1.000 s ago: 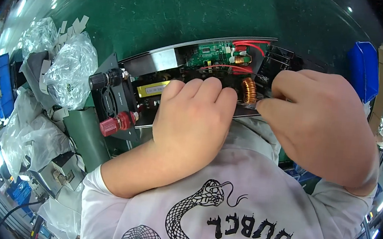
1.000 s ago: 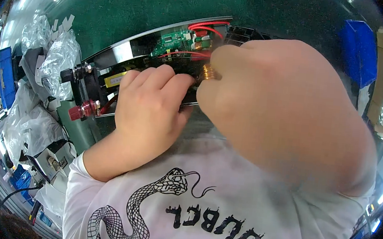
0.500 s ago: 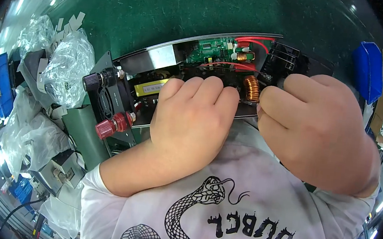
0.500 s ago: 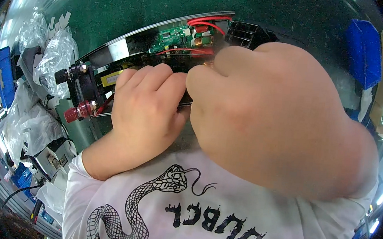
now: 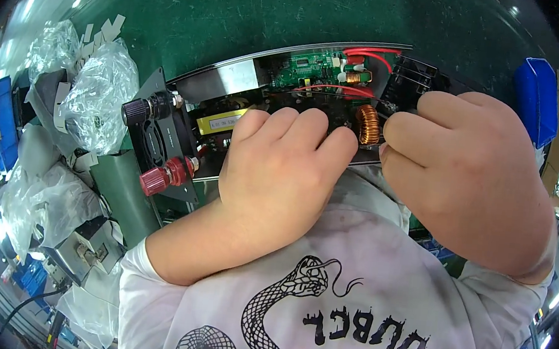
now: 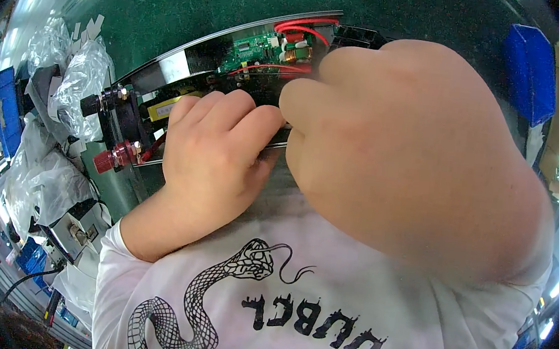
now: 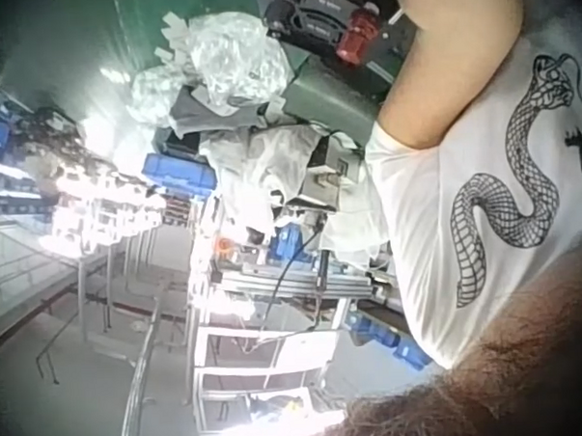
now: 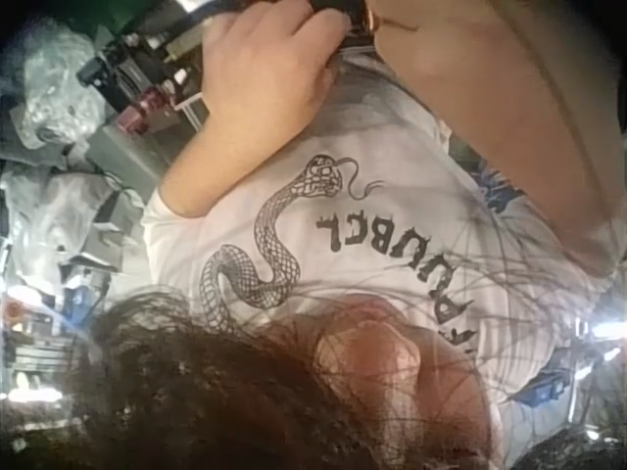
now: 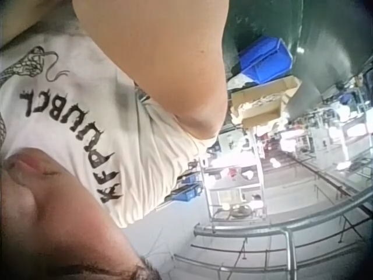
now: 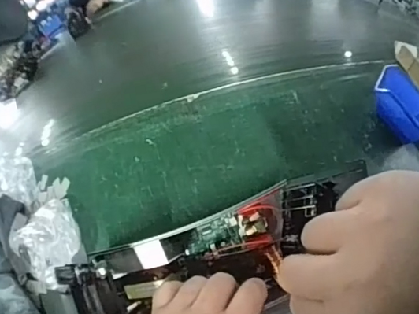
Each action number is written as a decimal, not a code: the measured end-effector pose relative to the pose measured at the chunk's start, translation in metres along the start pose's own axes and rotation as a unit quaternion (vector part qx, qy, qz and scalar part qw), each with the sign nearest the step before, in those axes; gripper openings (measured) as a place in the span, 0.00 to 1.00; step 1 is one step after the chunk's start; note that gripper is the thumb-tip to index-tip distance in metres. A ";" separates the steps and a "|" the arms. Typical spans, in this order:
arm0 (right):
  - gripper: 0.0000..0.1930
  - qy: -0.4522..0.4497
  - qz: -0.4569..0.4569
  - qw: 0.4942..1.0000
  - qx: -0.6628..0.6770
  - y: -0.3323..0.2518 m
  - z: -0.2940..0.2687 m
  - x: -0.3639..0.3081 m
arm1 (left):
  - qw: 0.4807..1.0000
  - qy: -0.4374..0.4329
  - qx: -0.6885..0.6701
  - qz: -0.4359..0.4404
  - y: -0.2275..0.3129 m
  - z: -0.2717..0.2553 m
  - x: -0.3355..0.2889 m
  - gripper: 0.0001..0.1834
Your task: Manually connecting wires and components within an electronic device enclosure on a production line.
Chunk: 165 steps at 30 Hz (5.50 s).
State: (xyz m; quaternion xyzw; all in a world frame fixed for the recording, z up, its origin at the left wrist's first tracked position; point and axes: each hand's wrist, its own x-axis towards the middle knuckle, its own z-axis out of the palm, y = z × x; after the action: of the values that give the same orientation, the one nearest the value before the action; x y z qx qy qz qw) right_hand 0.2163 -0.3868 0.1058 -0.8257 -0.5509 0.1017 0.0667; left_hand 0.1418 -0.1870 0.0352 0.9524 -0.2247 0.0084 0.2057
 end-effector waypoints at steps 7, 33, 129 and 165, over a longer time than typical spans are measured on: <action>0.07 0.044 0.016 0.999 0.025 0.002 -0.005 0.009 | 1.000 -0.009 0.001 0.007 -0.001 -0.002 -0.001 0.05; 0.07 -0.086 -0.016 0.996 0.033 0.006 -0.001 0.001 | 1.000 0.022 -0.006 -0.007 0.001 0.001 0.000 0.05; 0.10 0.451 0.343 0.821 0.073 0.034 0.144 -0.110 | 0.992 0.021 0.126 -0.010 0.006 -0.011 -0.015 0.11; 0.09 0.473 0.330 0.812 0.087 0.033 0.147 -0.110 | 0.995 0.041 0.086 -0.003 0.000 -0.004 -0.022 0.29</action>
State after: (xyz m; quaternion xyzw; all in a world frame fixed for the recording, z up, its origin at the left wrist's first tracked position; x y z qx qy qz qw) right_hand 0.1697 -0.5014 -0.0343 -0.8948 -0.1343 -0.2378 0.3532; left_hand 0.1222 -0.1755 0.0361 0.9661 -0.2119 0.0664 0.1318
